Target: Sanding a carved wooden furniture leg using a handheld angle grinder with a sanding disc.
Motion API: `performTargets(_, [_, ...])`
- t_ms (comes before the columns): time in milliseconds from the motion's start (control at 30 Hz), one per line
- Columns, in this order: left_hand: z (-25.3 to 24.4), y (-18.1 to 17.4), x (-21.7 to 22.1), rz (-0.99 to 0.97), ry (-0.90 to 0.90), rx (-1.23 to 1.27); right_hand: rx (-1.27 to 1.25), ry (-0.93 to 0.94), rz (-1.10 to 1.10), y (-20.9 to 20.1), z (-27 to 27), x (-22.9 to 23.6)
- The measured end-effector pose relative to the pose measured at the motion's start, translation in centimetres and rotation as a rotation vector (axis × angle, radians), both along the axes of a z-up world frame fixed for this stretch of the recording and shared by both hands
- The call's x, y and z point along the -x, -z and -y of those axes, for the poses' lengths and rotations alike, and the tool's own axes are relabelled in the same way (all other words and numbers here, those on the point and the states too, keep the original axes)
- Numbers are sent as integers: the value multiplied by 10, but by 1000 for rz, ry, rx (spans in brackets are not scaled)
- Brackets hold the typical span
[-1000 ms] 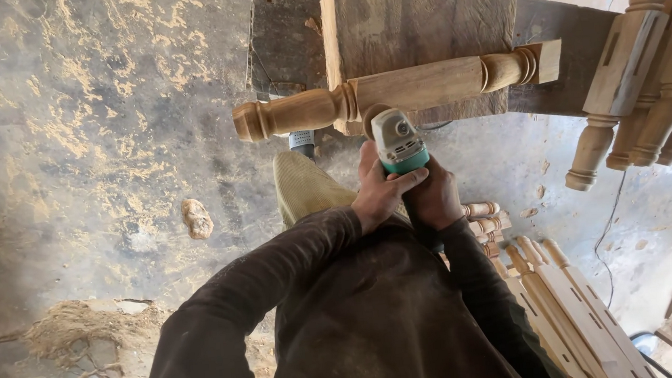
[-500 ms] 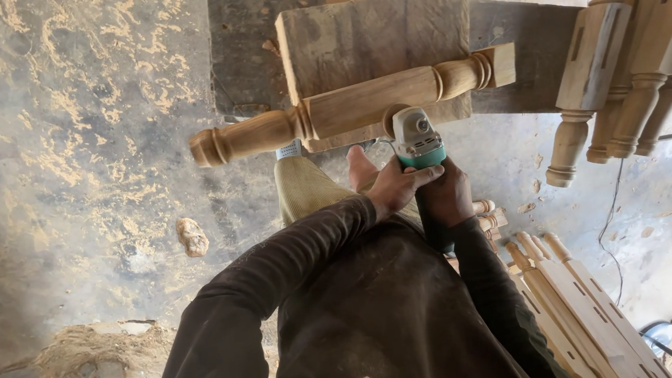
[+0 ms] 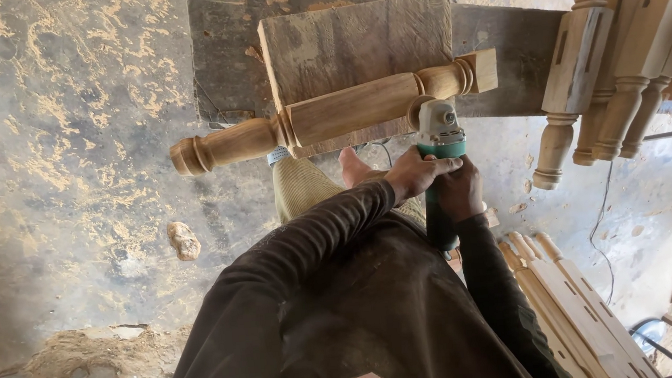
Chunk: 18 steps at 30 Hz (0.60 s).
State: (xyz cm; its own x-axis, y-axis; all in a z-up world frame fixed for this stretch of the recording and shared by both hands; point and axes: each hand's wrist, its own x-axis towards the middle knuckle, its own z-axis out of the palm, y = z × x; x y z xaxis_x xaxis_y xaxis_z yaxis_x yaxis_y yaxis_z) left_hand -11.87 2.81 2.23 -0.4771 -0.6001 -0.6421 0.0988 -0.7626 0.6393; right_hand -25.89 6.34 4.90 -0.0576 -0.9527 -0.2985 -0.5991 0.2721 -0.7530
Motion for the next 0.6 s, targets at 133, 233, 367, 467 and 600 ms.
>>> performTargets(133, [-9, 0, -17, -37, -42, -40, -60, -30, -13, -4, -1, -12])
performTargets(233, [-14, -11, -38, 69, -28, -6, -107, -52, -45, -2, -4, -23])
performTargets(367, [-26, -9, -60, 41, -69, -8, -91, -115, -86, 0, -8, -43])
performTargets(467, [-36, -7, -77, -5, -109, -26, -103, -169, -144, -15, -8, -69])
performTargets(600, [-52, -6, -98, -96, -192, -62, -150, -197, -191, -25, -10, -99])
